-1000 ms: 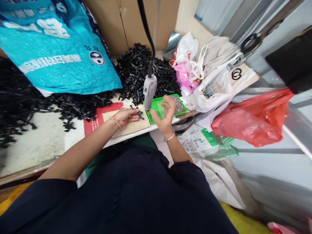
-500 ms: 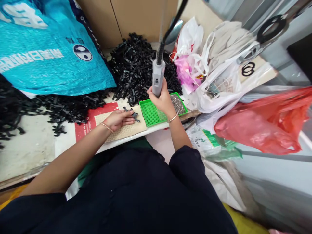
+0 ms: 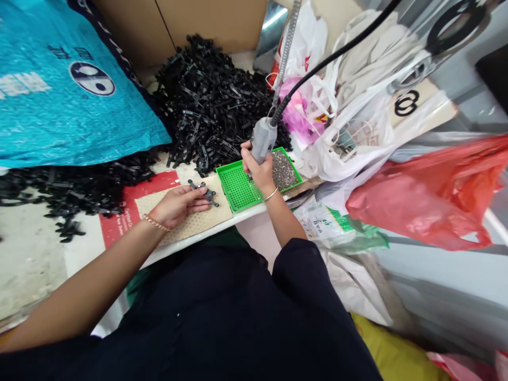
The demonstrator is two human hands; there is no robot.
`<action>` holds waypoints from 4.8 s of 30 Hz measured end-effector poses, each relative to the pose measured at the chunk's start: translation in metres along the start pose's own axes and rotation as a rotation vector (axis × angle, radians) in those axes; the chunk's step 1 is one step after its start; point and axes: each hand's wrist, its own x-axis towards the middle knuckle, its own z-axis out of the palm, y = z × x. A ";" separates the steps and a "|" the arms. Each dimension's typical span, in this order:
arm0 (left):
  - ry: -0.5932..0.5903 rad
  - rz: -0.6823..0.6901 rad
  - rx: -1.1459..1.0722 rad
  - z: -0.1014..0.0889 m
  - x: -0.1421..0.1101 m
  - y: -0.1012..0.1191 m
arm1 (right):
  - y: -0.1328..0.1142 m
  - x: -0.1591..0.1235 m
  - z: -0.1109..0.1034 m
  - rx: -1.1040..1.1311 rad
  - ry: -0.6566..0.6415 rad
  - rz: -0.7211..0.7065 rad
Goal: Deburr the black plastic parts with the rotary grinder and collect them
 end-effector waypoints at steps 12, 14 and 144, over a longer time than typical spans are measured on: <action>-0.033 0.000 0.021 -0.004 0.002 -0.001 | 0.002 0.001 0.001 -0.028 -0.059 -0.019; -0.042 0.000 0.022 -0.005 0.003 -0.002 | 0.001 0.000 0.001 -0.023 -0.060 -0.022; -0.060 0.056 -0.013 0.000 0.000 -0.004 | -0.028 -0.057 0.085 0.169 -0.142 0.045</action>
